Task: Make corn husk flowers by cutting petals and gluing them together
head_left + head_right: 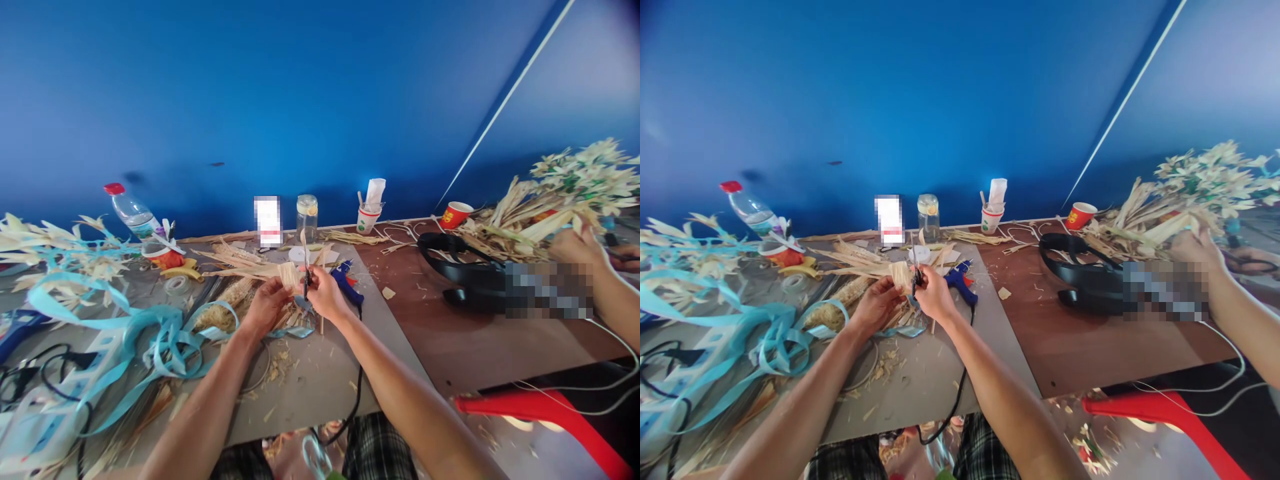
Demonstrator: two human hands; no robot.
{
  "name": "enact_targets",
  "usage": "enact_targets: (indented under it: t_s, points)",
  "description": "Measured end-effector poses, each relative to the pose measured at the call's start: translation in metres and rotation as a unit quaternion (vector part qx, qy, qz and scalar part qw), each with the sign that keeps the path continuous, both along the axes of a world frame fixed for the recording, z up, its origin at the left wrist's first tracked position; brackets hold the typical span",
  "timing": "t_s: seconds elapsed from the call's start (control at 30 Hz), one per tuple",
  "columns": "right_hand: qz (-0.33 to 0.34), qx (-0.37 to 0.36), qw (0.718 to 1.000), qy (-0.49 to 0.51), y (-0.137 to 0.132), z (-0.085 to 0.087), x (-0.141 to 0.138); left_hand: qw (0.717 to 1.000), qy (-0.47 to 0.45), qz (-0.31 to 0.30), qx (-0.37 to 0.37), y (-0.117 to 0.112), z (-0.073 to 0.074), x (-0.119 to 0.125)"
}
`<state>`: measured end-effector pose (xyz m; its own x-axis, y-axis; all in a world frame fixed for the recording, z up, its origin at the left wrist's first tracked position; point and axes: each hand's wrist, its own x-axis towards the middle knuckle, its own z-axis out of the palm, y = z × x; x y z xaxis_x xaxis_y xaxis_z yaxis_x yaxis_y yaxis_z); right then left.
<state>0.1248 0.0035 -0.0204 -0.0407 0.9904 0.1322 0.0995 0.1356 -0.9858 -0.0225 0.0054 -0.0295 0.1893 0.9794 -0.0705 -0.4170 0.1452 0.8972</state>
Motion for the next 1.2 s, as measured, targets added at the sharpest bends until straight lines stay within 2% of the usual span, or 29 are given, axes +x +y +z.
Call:
enact_targets:
  t_s: [0.2, 0.47, 0.63, 0.8, 1.0, 1.2]
  points:
    - [-0.007, 0.028, 0.999, -0.027, -0.003, 0.002, 0.001, 1.0, 0.013, 0.015, 0.014, 0.003, -0.003, -0.002]
    - [0.064, 0.038, 0.996, -0.05, -0.008, -0.007, -0.001, 0.99, -0.121, 0.073, -0.006, 0.008, 0.005, -0.016]
    - [0.085, 0.053, 0.988, -0.118, -0.014, 0.002, -0.003, 0.982, -0.16, 0.096, -0.011, 0.007, 0.009, -0.018]
    - [0.094, 0.07, 0.974, -0.192, -0.017, 0.006, -0.003, 0.981, -0.169, 0.091, -0.008, 0.008, 0.008, -0.018]
    - [0.112, 0.092, 0.967, -0.21, -0.015, 0.0, -0.004, 0.986, -0.15, 0.078, 0.012, 0.01, 0.004, -0.017]
    - [0.115, 0.087, 0.961, -0.235, -0.017, 0.004, -0.003, 0.984, -0.153, 0.09, 0.002, 0.01, 0.004, -0.016]
